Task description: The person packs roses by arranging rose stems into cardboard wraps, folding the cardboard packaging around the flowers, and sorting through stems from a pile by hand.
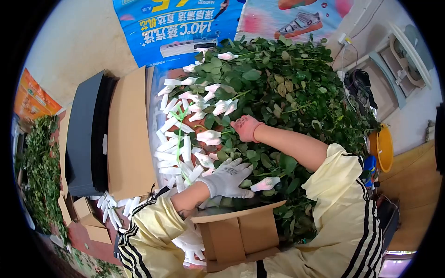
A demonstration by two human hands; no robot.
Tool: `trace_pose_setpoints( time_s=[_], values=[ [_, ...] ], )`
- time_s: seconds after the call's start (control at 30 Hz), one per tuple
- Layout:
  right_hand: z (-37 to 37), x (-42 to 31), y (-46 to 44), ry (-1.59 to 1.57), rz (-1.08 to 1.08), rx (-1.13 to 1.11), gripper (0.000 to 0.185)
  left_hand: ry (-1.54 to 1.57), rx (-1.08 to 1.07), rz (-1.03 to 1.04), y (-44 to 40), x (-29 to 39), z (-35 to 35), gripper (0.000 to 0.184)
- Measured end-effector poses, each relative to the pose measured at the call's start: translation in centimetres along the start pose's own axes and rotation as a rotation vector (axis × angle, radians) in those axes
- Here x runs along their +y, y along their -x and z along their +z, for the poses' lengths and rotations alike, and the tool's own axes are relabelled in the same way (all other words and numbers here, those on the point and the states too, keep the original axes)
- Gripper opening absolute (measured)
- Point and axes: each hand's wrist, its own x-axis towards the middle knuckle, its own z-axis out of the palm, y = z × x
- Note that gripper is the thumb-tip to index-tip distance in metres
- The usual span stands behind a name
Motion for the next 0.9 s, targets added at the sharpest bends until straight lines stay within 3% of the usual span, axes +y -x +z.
trace_pose_setpoints(
  time_s=[0.03, 0.13, 0.2, 0.27, 0.33, 0.37, 0.43, 0.47, 0.53, 0.57, 0.6, 0.67, 0.7, 0.73, 0.83, 0.9],
  values=[
    [-0.3, 0.5, -0.4, 0.022, 0.009, -0.141, 0.034, 0.088, 0.030, 0.023, 0.0, -0.5, 0.1, 0.088],
    [-2.5, 2.5, 0.9, -0.081, 0.039, 0.069, 0.036, 0.266, 0.100, 0.068, 0.9, -2.2, -0.9, 0.080],
    [-3.0, 4.2, 2.9, -0.149, 0.004, 0.329, 0.035, 0.652, 0.184, 0.123, 1.8, -4.4, -1.6, 0.064],
    [-5.6, 4.7, 5.7, -0.215, 0.009, 0.300, 0.036, 0.687, 0.242, 0.007, 3.1, -7.6, -3.1, 0.050],
    [-6.0, 5.4, 6.9, -0.071, 0.087, 0.287, 0.035, 1.098, 0.334, -0.141, 3.1, -12.3, -2.0, 0.045],
    [-5.3, 6.1, 7.1, -0.074, 0.088, 0.287, 0.035, 1.097, 0.330, -0.142, 2.7, -12.8, -1.9, 0.045],
    [-5.1, 7.4, 7.6, -0.099, 0.002, 0.625, 0.032, 0.439, 0.628, -0.396, 1.9, -13.5, -2.1, 0.038],
    [-5.3, 8.3, 7.9, -0.092, 0.007, 0.629, 0.032, 0.434, 0.634, -0.388, 1.5, -13.7, -2.1, 0.038],
    [-8.0, 8.3, 10.5, 0.304, 0.212, 0.515, 0.032, -0.019, 0.506, -0.303, 0.2, -14.1, -1.0, 0.046],
    [-9.4, 9.0, 12.0, 0.247, 0.246, 0.551, 0.033, -0.029, 0.484, -0.327, -0.7, -15.2, 0.1, 0.054],
    [-10.6, 9.9, 13.8, 0.191, 0.282, 0.586, 0.034, -0.006, 0.464, -0.386, -0.9, -14.8, -0.1, 0.049],
    [-12.1, 11.6, 17.8, 0.364, 0.552, 0.891, 0.029, 0.042, 0.407, -0.439, -1.0, -14.1, -1.2, 0.044],
    [-13.1, 13.7, 20.1, 0.158, 0.560, 1.025, 0.027, -0.009, 0.444, -0.406, -1.3, -15.0, -0.5, 0.035],
    [-14.2, 16.7, 22.6, -0.046, 0.557, 1.159, 0.025, -0.040, 0.441, -0.411, -1.5, -15.1, -0.3, 0.032],
    [-15.9, 30.4, 34.1, 0.204, 0.848, 1.160, 0.029, -0.104, 0.295, -0.478, -1.3, -13.2, -1.7, 0.029],
    [-17.6, 34.1, 40.5, -0.156, 0.926, 1.492, 0.039, -0.089, 0.303, -0.507, -1.9, -14.3, -1.2, 0.028]
  ],
)
